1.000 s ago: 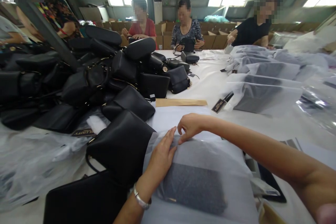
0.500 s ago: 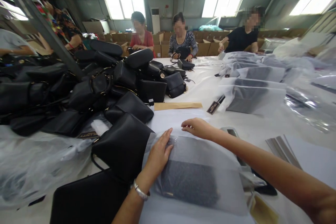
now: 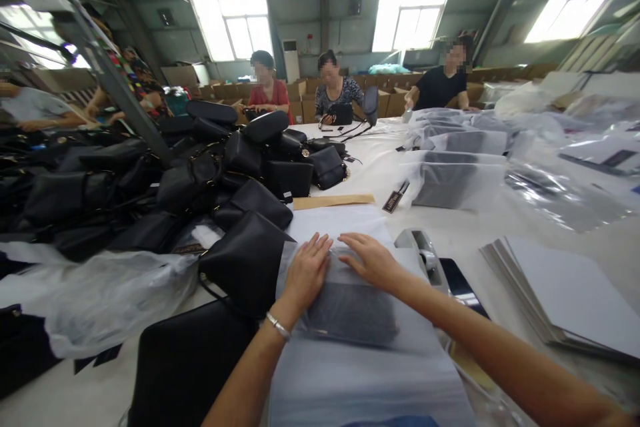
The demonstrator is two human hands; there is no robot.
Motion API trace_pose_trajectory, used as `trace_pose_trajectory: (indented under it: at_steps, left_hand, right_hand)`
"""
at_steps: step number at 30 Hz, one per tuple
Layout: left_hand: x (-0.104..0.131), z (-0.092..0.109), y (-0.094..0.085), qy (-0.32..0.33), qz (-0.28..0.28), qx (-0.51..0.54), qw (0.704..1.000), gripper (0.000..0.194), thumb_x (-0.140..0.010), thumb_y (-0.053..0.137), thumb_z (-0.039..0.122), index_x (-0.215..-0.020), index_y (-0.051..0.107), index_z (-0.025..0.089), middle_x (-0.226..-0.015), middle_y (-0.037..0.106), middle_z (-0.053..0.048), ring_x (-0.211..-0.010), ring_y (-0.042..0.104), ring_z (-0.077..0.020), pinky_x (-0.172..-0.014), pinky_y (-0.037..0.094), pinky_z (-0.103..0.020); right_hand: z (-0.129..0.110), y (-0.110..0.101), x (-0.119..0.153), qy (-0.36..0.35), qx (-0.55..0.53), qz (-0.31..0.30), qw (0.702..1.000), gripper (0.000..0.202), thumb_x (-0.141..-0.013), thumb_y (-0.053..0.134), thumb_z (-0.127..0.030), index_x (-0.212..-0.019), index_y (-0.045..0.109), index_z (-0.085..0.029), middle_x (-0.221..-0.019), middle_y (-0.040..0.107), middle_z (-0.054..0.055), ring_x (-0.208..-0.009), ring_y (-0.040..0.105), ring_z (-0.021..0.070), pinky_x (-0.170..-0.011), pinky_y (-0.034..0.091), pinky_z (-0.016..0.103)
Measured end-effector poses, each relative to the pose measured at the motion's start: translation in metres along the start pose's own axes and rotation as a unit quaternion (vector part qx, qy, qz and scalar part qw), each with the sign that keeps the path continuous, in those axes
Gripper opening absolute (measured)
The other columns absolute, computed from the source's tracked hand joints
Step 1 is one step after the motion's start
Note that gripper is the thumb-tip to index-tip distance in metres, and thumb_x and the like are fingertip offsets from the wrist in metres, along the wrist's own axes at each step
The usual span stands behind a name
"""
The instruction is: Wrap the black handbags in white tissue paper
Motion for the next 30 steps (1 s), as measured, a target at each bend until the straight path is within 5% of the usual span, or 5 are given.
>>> trace_pose_trajectory:
  at_steps: [5, 9, 18, 24, 30]
  left_hand:
    - [0.011, 0.007, 0.024, -0.006, -0.058, -0.109, 0.992, 0.062, -0.096, 0.047, 0.047, -0.148, 0.037, 0.015, -0.156, 0.033, -0.017, -0.147, 0.025, -0.0318, -0.117, 0.02, -0.062]
    - [0.004, 0.003, 0.017, -0.007, -0.071, -0.081, 0.994, 0.059, -0.097, 0.043, 0.051, -0.146, 0.041, 0.018, -0.156, 0.035, -0.016, -0.147, 0.027, -0.0302, -0.116, 0.023, -0.059]
    - [0.062, -0.008, -0.08, -0.115, 0.197, 0.097, 0.969, 0.047, -0.101, 0.039, 0.041, -0.144, 0.044, 0.022, -0.15, 0.047, -0.009, -0.14, 0.041, -0.0217, -0.118, 0.033, -0.042]
    - [0.074, -0.032, -0.046, -0.213, 0.19, 0.227, 0.931, 0.056, -0.1, 0.041, 0.047, -0.15, 0.032, 0.024, -0.153, 0.043, -0.008, -0.136, 0.047, -0.0232, -0.109, 0.045, -0.039]
    - [0.047, -0.024, -0.007, -0.204, 0.084, 0.228, 0.948, 0.075, -0.093, 0.054, 0.051, -0.153, 0.027, 0.016, -0.151, 0.044, -0.015, -0.137, 0.046, -0.0267, -0.113, 0.039, -0.041]
  right_hand:
    - [-0.039, 0.034, 0.09, -0.04, 0.045, -0.041, 0.997, 0.083, -0.078, 0.072, -0.047, -0.148, 0.039, -0.017, -0.154, 0.038, 0.016, -0.143, 0.031, 0.0358, -0.116, 0.029, 0.058]
    - [-0.042, 0.056, 0.118, -0.033, 0.093, -0.068, 0.993, 0.091, -0.07, 0.078, -0.022, -0.151, 0.036, -0.02, -0.159, 0.027, 0.014, -0.147, 0.02, 0.0379, -0.117, 0.026, 0.059]
    - [-0.034, -0.011, 0.065, -0.071, 0.087, -0.029, 0.993, 0.054, -0.084, 0.061, -0.015, -0.137, 0.055, -0.023, -0.14, 0.057, 0.009, -0.129, 0.053, 0.0287, -0.108, 0.044, 0.045]
    - [-0.015, -0.055, 0.007, -0.069, 0.119, 0.015, 0.99, 0.037, -0.09, 0.063, -0.039, -0.124, 0.064, -0.023, -0.123, 0.068, 0.008, -0.113, 0.063, 0.0263, -0.101, 0.046, 0.043]
    - [0.006, -0.035, 0.006, -0.113, 0.173, -0.032, 0.978, 0.051, -0.082, 0.072, -0.024, -0.131, 0.057, -0.021, -0.132, 0.063, 0.011, -0.12, 0.059, 0.0292, -0.098, 0.046, 0.043]
Point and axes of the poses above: each hand's wrist, its own x-axis away from the middle knuckle, its own y-axis out of the palm, z = x × y, the point moved 8 cm from there along -x, towards the middle knuckle
